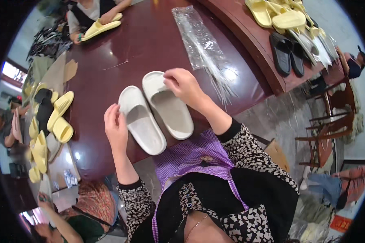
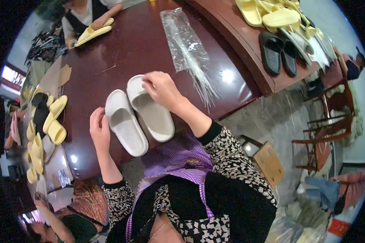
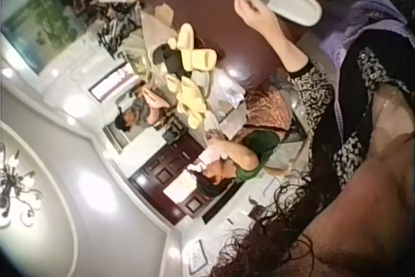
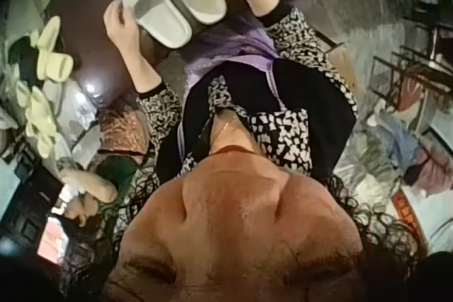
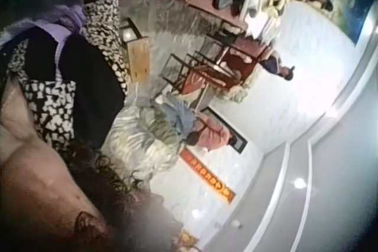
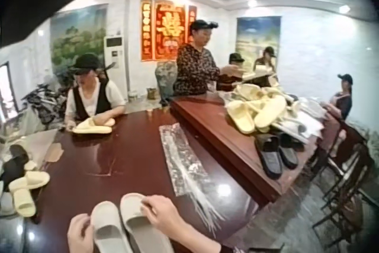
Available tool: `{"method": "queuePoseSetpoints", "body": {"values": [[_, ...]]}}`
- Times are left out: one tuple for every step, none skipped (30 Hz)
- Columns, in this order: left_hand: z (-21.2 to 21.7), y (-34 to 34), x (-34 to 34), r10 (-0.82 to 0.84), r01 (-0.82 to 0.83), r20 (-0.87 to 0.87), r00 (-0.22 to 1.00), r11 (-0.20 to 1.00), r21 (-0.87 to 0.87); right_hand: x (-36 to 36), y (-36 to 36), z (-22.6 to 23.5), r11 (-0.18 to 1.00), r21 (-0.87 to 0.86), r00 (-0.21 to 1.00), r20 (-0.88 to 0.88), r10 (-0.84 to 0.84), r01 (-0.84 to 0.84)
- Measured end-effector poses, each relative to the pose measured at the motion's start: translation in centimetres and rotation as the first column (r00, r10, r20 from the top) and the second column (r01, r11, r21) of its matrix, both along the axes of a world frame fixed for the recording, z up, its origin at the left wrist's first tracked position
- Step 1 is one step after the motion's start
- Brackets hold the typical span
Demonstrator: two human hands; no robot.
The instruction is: The person pairs slippers together by threading plastic fastener ties through them by hand.
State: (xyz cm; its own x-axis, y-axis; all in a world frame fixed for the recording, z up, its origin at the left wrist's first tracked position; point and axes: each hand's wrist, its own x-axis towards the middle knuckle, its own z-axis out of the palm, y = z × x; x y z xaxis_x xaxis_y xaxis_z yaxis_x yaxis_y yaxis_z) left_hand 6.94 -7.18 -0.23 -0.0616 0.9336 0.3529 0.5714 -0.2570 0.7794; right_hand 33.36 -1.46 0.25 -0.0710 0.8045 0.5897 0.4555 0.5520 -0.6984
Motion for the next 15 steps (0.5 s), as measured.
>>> {"method": "queuePoseSetpoints", "body": {"values": [[-0.5, -0.5, 0.2, -0.013, 0.013, 0.005, 1.0, 1.0, -0.01, 1.1, -1.4, 0.0, 0.997, 0.061, 0.997, 0.064, -0.047, 0.043], [-1.2, -1.2, 0.5, 0.011, -0.01, -0.055, 0.998, 1.0, 0.015, 2.3, -2.5, -0.1, 0.989, 0.124, 0.988, 0.126, -0.095, 0.079], [-1.7, -1.7, 1.0, 0.036, -0.031, -0.113, 0.993, 0.999, 0.044, 3.7, -3.5, -0.4, 0.989, 0.115, 0.986, 0.132, -0.105, 0.09], [-2.1, -1.9, 1.3, 0.064, -0.052, -0.17, 0.983, 0.996, 0.074, 5.2, -4.4, -0.4, 0.98, 0.107, 0.973, 0.138, -0.184, 0.17], [-2.2, -2.1, 1.7, 0.056, -0.046, -0.166, 0.985, 0.997, 0.066, 6.6, -5.1, -0.5, 0.964, 0.1, 0.955, 0.145, -0.26, 0.247], [-2.2, -2.3, 2.1, 0.072, -0.055, -0.192, 0.979, 0.994, 0.093, 8.1, -5.6, -0.8, 0.937, 0.104, 0.926, 0.148, -0.348, 0.335], [-2.1, -2.4, 2.4, 0.09, -0.065, -0.217, 0.972, 0.991, 0.12, 9.5, -6.1, -1.1, 0.902, 0.109, 0.89, 0.15, -0.431, 0.418], [-2.1, -2.5, 2.7, 0.11, -0.075, -0.243, 0.964, 0.986, 0.15, 10.9, -6.5, -1.3, 0.901, 0.107, 0.887, 0.156, -0.434, 0.421], [-2.2, -2.6, 2.8, 0.108, -0.074, -0.241, 0.965, 0.986, 0.146, 12.2, -6.6, -1.5, 0.862, 0.104, 0.84, 0.194, -0.506, 0.495], [-2.2, -2.6, 2.8, 0.11, -0.076, -0.248, 0.962, 0.987, 0.143, 13.1, -6.6, -1.7, 0.819, 0.105, 0.787, 0.23, -0.573, 0.565], [-2.2, -2.6, 2.8, 0.113, -0.078, -0.256, 0.96, 0.987, 0.141, 13.6, -6.4, -2.1, 0.819, 0.105, 0.787, 0.231, -0.572, 0.564], [-2.2, -2.7, 2.8, 0.117, -0.082, -0.265, 0.957, 0.987, 0.141, 14.0, -6.2, -2.3, 0.801, 0.14, 0.758, 0.262, -0.598, 0.583], [-2.2, -2.7, 2.8, 0.119, -0.083, -0.266, 0.957, 0.986, 0.142, 14.3, -5.9, -2.6, 0.781, 0.176, 0.727, 0.29, -0.622, 0.599], [-2.2, -2.7, 2.9, 0.122, -0.083, -0.266, 0.956, 0.985, 0.151, 14.5, -5.8, -3.0, 0.761, 0.212, 0.695, 0.315, -0.647, 0.613], [-2.2, -2.7, 2.9, 0.125, -0.083, -0.267, 0.956, 0.984, 0.16, 14.6, -5.7, -3.3, 0.763, 0.213, 0.697, 0.313, -0.645, 0.611]]}}
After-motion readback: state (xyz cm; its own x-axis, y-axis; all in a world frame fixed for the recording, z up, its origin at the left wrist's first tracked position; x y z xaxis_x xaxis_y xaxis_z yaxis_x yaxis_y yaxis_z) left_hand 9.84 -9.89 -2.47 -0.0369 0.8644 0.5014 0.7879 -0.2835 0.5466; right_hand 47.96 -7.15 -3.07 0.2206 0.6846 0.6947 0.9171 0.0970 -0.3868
